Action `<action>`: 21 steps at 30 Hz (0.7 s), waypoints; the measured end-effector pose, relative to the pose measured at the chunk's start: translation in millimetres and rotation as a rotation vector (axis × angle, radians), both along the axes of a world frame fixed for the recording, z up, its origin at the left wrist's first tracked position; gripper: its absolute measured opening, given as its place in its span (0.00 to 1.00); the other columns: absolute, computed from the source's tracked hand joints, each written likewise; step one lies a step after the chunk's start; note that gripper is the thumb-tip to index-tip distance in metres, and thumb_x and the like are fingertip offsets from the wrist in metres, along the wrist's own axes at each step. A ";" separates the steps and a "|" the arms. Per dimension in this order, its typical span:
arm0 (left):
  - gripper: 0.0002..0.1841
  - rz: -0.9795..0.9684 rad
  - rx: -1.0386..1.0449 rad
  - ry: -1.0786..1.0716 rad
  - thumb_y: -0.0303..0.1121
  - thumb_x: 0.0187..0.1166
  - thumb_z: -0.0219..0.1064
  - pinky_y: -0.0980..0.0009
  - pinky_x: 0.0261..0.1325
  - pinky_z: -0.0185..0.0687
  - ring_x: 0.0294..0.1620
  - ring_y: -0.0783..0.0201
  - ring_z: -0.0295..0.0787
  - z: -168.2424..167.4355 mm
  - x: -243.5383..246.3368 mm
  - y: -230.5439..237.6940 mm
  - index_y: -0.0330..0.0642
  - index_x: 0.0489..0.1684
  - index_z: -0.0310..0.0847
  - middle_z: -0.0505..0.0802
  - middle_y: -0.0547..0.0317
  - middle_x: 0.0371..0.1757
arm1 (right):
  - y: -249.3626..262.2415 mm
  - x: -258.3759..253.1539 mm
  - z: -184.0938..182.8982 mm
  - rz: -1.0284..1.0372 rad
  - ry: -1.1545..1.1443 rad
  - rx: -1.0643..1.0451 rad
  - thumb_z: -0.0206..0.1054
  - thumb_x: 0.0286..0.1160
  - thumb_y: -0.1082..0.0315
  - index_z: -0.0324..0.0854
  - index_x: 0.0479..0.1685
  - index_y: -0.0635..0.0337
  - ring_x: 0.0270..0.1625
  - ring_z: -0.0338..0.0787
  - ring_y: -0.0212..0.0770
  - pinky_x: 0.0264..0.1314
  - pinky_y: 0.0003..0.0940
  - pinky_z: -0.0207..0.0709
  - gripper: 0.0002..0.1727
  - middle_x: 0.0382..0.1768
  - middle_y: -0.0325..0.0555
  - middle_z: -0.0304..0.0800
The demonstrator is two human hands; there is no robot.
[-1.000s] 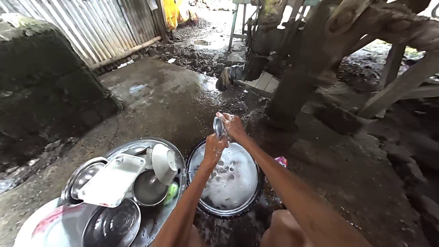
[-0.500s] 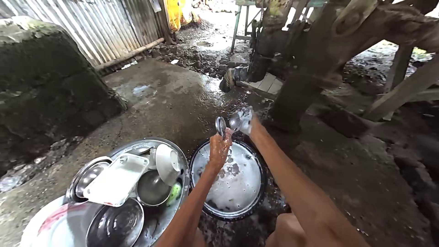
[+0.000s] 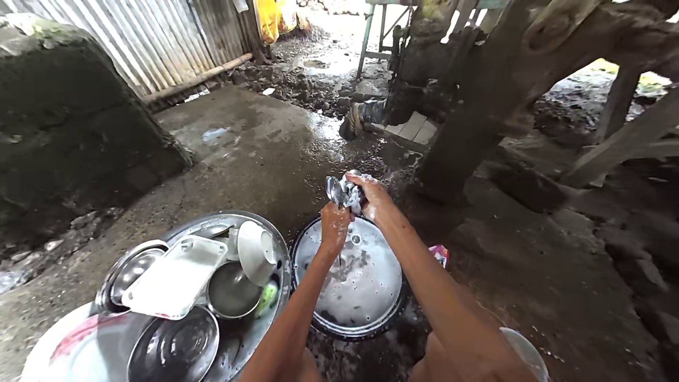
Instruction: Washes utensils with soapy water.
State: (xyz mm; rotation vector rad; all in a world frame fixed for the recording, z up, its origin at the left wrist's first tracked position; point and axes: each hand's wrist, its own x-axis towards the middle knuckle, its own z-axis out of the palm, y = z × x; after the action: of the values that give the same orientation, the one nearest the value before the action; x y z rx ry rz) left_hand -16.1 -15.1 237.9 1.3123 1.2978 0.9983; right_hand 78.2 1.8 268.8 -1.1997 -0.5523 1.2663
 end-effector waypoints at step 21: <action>0.11 -0.313 -0.570 -0.462 0.26 0.90 0.46 0.85 0.10 0.56 0.07 0.80 0.60 -20.5 -28.1 0.9 0.39 0.36 0.72 0.75 0.67 0.16 | -44.3 16.4 -5.3 0.150 -1.017 0.237 0.58 0.89 0.60 0.86 0.54 0.73 0.57 0.89 0.53 0.67 0.50 0.77 0.21 0.51 0.62 0.90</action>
State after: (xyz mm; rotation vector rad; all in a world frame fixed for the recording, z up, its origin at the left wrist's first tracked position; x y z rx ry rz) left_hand -44.2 -14.2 217.5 0.7537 0.8901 0.5960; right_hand 94.7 -42.5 263.5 -1.5692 -1.5011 0.5943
